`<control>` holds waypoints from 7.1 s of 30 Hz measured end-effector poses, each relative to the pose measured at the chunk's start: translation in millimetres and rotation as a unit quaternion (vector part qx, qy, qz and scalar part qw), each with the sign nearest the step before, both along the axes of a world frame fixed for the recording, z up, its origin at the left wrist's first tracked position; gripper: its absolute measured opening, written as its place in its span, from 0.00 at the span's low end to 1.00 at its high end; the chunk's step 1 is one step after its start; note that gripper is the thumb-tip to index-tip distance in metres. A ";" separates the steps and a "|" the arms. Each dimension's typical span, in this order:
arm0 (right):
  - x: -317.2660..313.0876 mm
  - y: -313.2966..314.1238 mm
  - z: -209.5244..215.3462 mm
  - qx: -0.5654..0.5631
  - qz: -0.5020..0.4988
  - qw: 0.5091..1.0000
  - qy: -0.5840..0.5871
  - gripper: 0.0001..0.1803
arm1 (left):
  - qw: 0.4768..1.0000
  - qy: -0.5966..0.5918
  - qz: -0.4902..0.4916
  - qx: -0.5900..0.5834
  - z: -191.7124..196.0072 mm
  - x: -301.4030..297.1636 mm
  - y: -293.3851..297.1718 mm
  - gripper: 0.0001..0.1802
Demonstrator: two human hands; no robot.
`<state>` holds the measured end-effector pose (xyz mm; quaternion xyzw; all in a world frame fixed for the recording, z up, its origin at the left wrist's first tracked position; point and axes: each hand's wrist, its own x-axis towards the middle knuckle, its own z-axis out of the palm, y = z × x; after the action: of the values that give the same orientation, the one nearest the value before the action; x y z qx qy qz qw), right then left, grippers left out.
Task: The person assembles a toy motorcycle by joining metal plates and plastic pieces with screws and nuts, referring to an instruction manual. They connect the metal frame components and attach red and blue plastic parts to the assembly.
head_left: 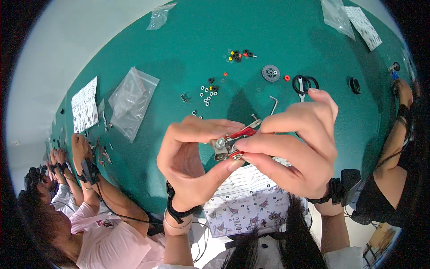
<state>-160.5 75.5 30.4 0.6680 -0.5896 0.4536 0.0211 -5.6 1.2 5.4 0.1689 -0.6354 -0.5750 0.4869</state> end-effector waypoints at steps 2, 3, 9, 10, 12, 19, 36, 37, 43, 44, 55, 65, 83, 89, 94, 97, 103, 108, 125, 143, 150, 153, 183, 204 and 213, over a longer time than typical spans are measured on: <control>-1.2 -0.4 -1.0 -0.002 0.002 1.000 0.001 0.14 | 1.000 -0.020 0.000 0.004 1.2 0.2 0.3 0.21; 0.0 -0.8 -1.8 -0.001 0.002 1.000 0.000 0.14 | 0.999 -0.042 0.002 0.008 1.8 1.5 0.4 0.21; 5.7 2.8 -6.2 -0.024 -0.042 0.997 0.059 0.15 | 0.996 -0.025 0.018 0.082 -1.1 1.7 3.1 0.19; 6.8 2.2 -9.4 -0.037 -0.051 0.996 0.070 0.15 | 0.996 -0.024 0.018 0.082 -0.8 1.8 2.9 0.19; 7.4 2.3 -11.4 -0.051 -0.060 0.994 0.081 0.16 | 0.995 -0.042 0.036 0.083 0.8 2.3 2.6 0.19; 2.8 2.8 -7.8 -0.032 -0.053 0.995 0.077 0.14 | 0.998 -0.016 0.032 0.050 2.2 1.9 5.6 0.19; 1.7 -5.5 -8.0 -0.001 -0.002 1.000 0.016 0.11 | 0.916 -0.191 0.167 -0.312 11.3 10.2 8.3 0.19; 1.5 -6.4 -7.9 0.007 0.011 1.000 0.002 0.10 | 0.915 -0.192 0.167 -0.312 12.2 10.2 8.6 0.19; -1.0 -8.4 -11.3 0.033 0.053 0.997 -0.055 0.11 | 0.903 -0.222 0.167 -0.328 14.6 9.0 8.9 0.18; -0.9 -8.6 -12.3 0.036 0.065 0.994 -0.076 0.12 | 0.903 -0.215 0.171 -0.329 13.5 8.7 8.9 0.18; -1.3 -6.5 -15.5 -0.073 0.053 0.995 0.051 0.14 | 0.936 -0.204 0.130 -0.254 17.1 10.9 4.3 0.18; -1.7 -13.4 -20.2 -0.001 0.130 0.988 -0.086 0.14 | 0.901 -0.216 0.187 -0.328 13.7 9.2 10.8 0.19; -2.4 -13.3 -15.7 -0.038 0.053 0.998 0.016 0.13 | 0.932 -0.237 0.163 -0.221 15.2 8.3 2.0 0.18; -3.9 -15.5 -10.6 0.069 0.084 0.992 -0.057 0.11 | 0.911 -0.253 0.163 -0.281 13.3 8.7 1.1 0.19; 0.1 -10.8 -16.0 0.235 0.183 0.856 -0.422 0.06 | 0.881 -0.247 0.178 -0.362 12.6 8.4 2.8 0.20; -3.8 -11.5 -16.0 0.295 0.233 0.739 -0.558 0.06 | 0.882 -0.213 0.188 -0.376 9.5 5.7 4.1 0.20; 1.2 -16.6 -17.3 0.028 0.067 0.997 -0.030 0.12 | 0.913 -0.259 0.174 -0.263 9.1 9.3 -2.3 0.15; -7.1 -16.3 -22.3 -0.012 0.054 0.996 0.076 0.12 | 0.960 -0.214 0.159 -0.080 1.8 -1.4 1.2 0.14; -2.6 -15.2 -29.5 0.249 0.195 0.839 -0.443 0.06 | 0.914 -0.227 0.152 -0.299 3.6 4.9 -0.4 0.17; -3.8 -18.2 -28.0 0.047 0.059 0.994 0.076 0.08 | 0.947 -0.264 0.132 -0.127 -6.0 4.7 -6.7 0.16; -0.9 -16.9 -29.6 0.177 0.121 0.944 -0.249 0.06 | 0.915 -0.264 0.145 -0.270 3.7 3.4 -3.1 0.16; -2.1 -17.4 -35.2 0.256 0.229 0.802 -0.489 0.09 | 0.914 -0.233 0.153 -0.293 6.9 4.1 1.2 0.17; -1.4 -14.6 -25.0 0.254 0.192 0.817 -0.480 0.06 | 0.890 -0.260 0.171 -0.334 9.1 7.3 -0.6 0.15; -8.2 -17.4 -32.6 -0.031 0.060 0.990 0.120 0.11 | 0.935 -0.237 0.173 -0.200 2.0 1.0 1.0 0.15; -4.0 -19.7 -32.8 -0.013 0.061 0.993 0.097 0.10 | 0.901 -0.296 0.171 -0.269 2.3 0.0 -0.9 0.17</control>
<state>-164.4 55.8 -2.4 0.7434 -0.5367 0.3948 0.0594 -5.6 0.3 7.7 0.3001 -0.8419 -0.2138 0.3942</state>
